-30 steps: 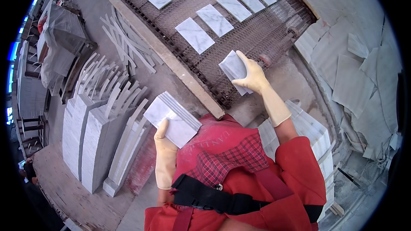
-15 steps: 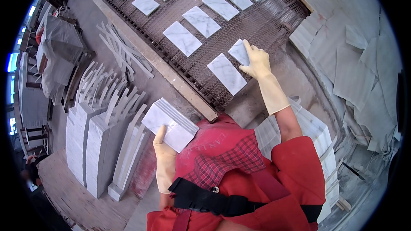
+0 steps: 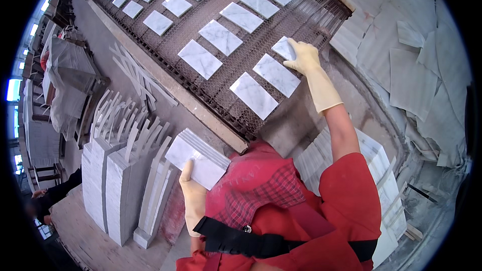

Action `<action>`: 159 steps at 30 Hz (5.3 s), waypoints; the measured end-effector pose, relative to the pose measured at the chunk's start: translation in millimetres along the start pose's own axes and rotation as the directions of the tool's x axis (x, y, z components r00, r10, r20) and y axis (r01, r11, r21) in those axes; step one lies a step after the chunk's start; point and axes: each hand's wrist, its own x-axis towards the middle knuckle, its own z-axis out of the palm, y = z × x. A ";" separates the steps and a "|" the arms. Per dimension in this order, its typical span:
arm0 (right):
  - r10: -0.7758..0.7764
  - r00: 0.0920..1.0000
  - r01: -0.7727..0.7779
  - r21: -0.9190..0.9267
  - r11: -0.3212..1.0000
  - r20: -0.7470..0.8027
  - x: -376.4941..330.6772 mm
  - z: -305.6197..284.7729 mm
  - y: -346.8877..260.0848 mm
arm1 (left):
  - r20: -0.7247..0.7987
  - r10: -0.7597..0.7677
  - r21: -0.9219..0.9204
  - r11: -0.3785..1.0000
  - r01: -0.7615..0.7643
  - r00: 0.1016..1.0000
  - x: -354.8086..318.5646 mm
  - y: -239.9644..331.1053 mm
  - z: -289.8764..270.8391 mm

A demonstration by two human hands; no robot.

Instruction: The person picks up small rectangular tiles from a stack and places them one by one onto a mesh rack. The person repeats this process, filling the rack with tiles in a grid pattern.

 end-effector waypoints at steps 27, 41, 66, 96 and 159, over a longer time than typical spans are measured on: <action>-0.356 0.904 -0.015 0.848 0.530 0.238 -162.2 -65.3 -247.4 | 0.218 0.307 0.540 0.752 -0.377 0.926 2.8 -21.2 144.0; -0.343 0.919 -0.134 0.973 0.190 0.194 -165.1 -96.6 -231.8 | 0.310 0.280 0.420 0.817 -0.395 0.908 0.2 -13.8 146.5; 0.153 0.962 -0.227 0.974 -0.005 0.225 -146.5 -88.6 -118.4 | 0.160 -0.192 0.212 0.965 0.156 0.968 19.5 -4.9 47.6; 0.002 0.989 -0.016 0.095 0.995 0.147 105.4 14.3 97.8 | 0.047 -0.061 0.096 0.994 0.056 0.997 58.1 -80.0 129.3; 0.115 0.985 -0.133 -0.137 0.982 -0.128 216.0 -14.7 202.3 | -0.232 0.037 0.102 0.995 -0.014 0.972 48.7 -91.0 150.0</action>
